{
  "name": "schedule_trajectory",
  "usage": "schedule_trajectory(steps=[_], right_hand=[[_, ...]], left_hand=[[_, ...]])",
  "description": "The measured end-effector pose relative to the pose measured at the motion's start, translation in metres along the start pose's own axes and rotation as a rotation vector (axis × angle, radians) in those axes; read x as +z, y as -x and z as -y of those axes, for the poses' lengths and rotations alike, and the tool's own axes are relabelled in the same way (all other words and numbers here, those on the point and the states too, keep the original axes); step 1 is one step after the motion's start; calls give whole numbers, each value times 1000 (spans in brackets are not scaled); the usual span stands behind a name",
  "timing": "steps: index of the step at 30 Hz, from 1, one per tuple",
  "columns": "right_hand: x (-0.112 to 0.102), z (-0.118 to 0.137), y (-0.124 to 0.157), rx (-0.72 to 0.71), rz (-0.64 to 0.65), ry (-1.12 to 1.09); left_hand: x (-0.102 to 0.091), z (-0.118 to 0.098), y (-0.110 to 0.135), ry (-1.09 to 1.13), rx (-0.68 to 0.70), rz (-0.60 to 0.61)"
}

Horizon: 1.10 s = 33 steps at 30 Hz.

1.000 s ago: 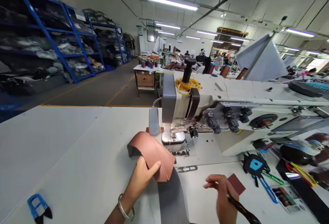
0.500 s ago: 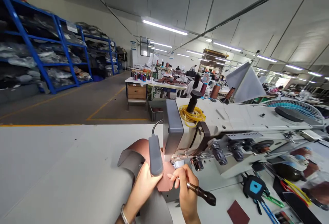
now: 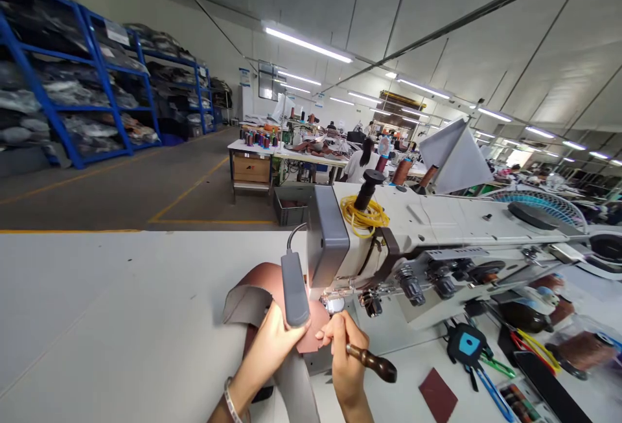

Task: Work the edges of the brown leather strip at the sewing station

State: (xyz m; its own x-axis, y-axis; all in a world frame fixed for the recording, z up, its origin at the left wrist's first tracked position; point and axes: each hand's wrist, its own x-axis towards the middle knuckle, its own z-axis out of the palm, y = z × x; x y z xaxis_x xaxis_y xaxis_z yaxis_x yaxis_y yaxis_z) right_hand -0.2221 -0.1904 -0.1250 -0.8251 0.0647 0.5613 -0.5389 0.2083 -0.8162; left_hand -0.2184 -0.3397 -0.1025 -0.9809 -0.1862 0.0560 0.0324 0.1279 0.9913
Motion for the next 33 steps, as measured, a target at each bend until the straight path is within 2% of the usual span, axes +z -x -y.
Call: schedule_trajectory(steps=[6,15,20,33], right_hand=[[3,5,-4,-44,-17,60],[6,1,-3,-5,1,85],[7,-4,-4,35,36,91],[8,-3,-6,20,38,133]], left_hand=[[-1,-6,1,82,30,99],[-2,16,-4,17,106,94],[-3,18,-3,-9,102,99],[-1,18,-4,-39,87,112]])
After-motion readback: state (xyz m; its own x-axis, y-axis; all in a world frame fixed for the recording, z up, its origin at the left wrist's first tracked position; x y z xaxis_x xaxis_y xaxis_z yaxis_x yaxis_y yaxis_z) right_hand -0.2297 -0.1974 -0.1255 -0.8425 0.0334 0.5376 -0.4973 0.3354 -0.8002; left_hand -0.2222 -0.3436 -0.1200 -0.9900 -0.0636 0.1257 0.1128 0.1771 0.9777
